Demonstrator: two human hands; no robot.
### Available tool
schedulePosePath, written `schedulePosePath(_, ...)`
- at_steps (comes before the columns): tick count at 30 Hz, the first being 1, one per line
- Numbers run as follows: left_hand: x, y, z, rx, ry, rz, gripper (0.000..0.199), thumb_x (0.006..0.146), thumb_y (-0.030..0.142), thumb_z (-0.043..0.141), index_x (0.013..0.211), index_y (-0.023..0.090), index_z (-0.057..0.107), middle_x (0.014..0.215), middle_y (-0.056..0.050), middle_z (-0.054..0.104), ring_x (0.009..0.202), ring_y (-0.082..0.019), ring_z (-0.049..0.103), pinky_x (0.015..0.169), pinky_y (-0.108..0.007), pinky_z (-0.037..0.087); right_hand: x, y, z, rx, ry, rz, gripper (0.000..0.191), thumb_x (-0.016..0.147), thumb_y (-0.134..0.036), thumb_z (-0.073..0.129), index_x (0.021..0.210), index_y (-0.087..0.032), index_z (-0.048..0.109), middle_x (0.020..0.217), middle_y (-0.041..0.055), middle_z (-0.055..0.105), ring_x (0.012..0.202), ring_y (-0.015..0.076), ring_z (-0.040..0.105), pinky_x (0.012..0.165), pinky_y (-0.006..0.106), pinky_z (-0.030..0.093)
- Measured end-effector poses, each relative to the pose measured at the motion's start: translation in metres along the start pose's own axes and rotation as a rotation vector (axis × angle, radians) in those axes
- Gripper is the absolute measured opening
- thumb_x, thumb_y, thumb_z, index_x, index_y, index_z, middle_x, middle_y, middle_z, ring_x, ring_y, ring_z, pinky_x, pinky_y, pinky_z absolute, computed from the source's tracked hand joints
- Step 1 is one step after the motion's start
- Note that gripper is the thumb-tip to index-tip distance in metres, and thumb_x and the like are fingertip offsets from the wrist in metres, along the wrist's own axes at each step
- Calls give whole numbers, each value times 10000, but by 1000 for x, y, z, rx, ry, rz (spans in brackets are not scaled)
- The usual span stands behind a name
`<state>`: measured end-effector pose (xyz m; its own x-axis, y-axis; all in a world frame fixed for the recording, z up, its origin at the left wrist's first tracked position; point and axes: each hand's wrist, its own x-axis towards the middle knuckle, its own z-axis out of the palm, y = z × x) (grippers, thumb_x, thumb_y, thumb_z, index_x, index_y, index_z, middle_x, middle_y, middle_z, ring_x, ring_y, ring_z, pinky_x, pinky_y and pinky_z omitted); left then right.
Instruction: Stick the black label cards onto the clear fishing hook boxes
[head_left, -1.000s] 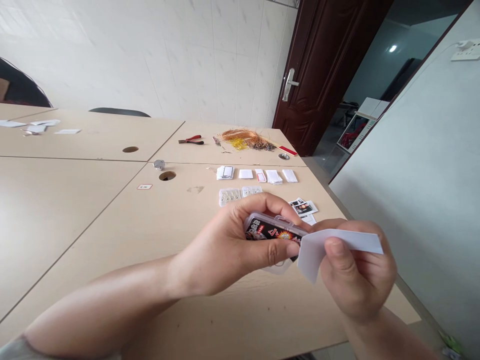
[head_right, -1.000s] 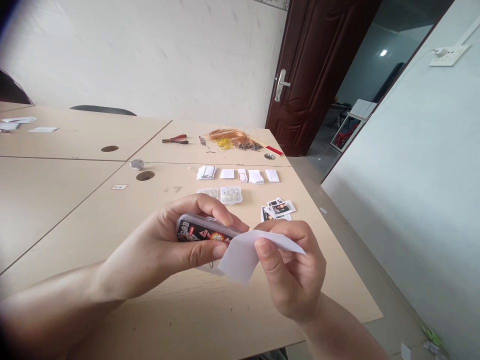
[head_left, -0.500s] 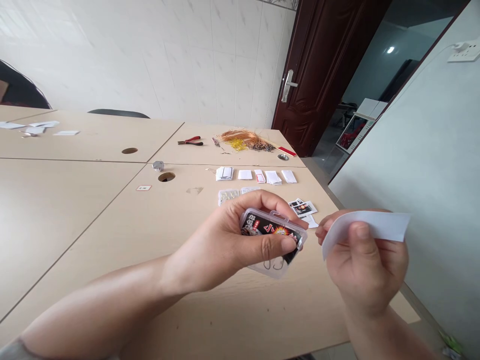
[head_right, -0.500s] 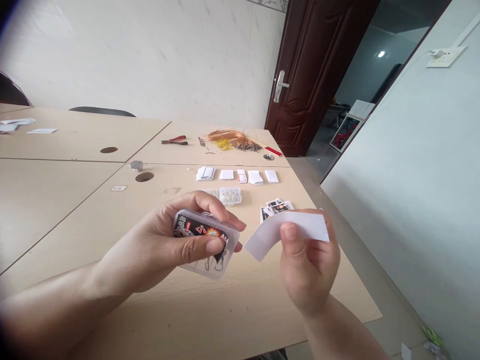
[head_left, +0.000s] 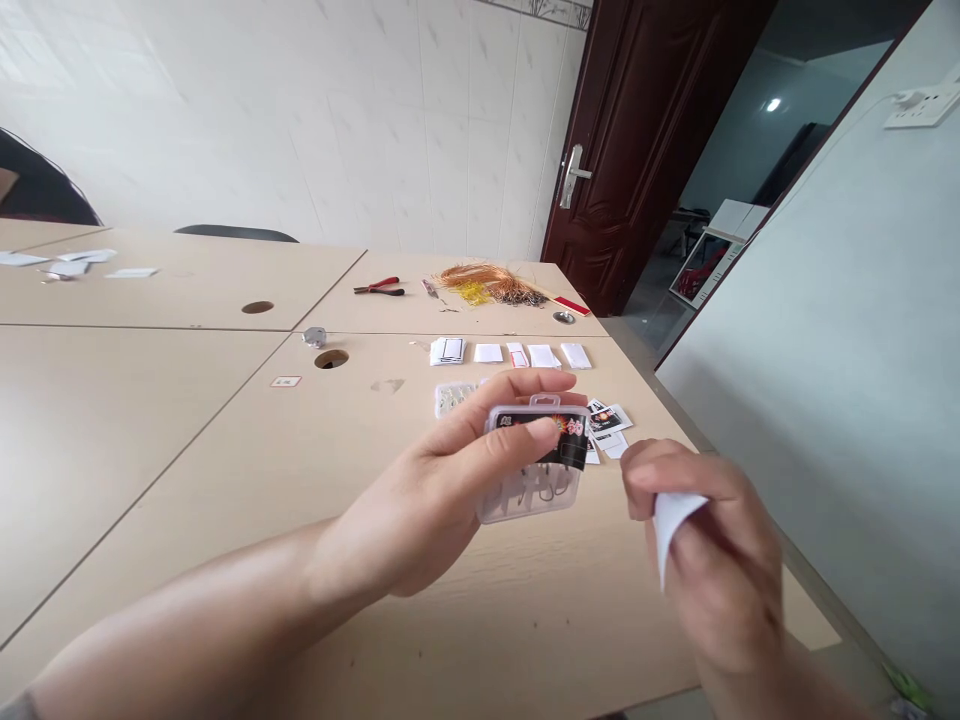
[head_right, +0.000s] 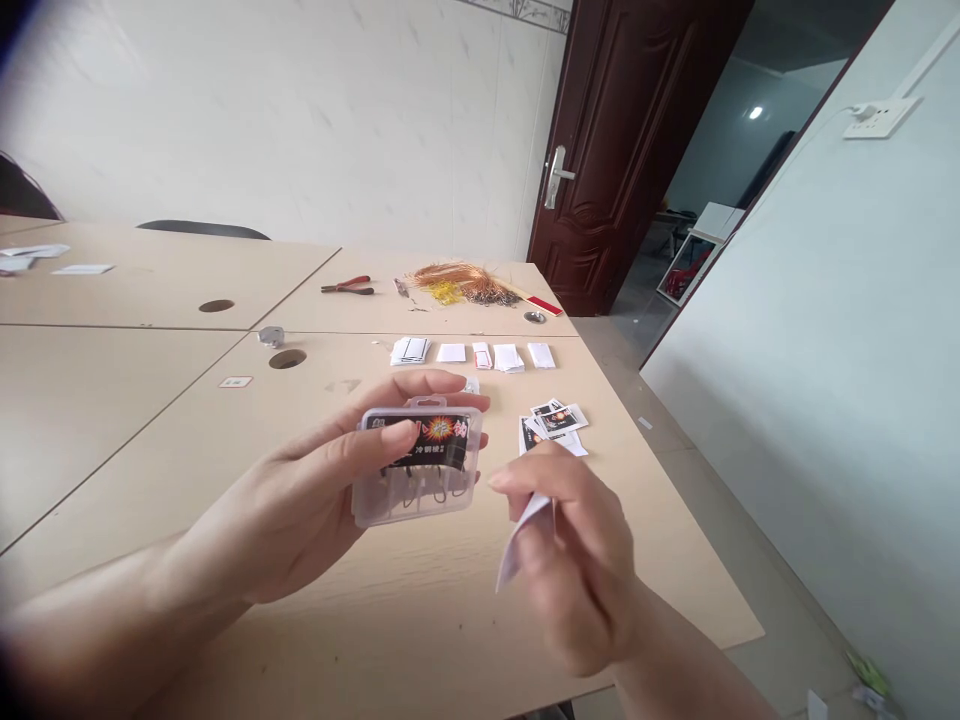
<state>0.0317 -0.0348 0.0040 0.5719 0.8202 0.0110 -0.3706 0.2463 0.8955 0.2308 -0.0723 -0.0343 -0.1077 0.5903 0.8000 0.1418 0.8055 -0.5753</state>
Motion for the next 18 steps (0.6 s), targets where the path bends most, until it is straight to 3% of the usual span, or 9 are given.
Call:
schedulePosePath(4, 1, 0, 3, -26, -47, 13, 267, 946, 446, 693, 1151, 275, 692, 1200, -2, 699, 1112, -192, 610, 945, -306, 483, 5, -4, 6, -357, -132, -177, 426, 1011, -528, 522, 1281, -210, 613, 672, -30, 544, 573, 132, 519, 549, 275, 443)
schedulePosePath(7, 1, 1, 2, -9, -76, 25, 268, 969, 452, 661, 1151, 257, 681, 1172, -2, 686, 1089, -176, 599, 931, -281, 483, 9, -5, 9, -540, -169, -221, 466, 1035, -571, 436, 1229, -183, 607, 687, -13, 592, 583, 128, 563, 561, 266, 480)
schedulePosePath(18, -1, 2, 3, -73, -84, 25, 240, 972, 448, 654, 1098, 246, 684, 1116, 1, 698, 1031, -162, 645, 872, -238, 541, 6, -3, 5, -576, -104, -142, 390, 1031, -517, 485, 1166, -174, 612, 660, -28, 546, 562, 129, 551, 539, 268, 460)
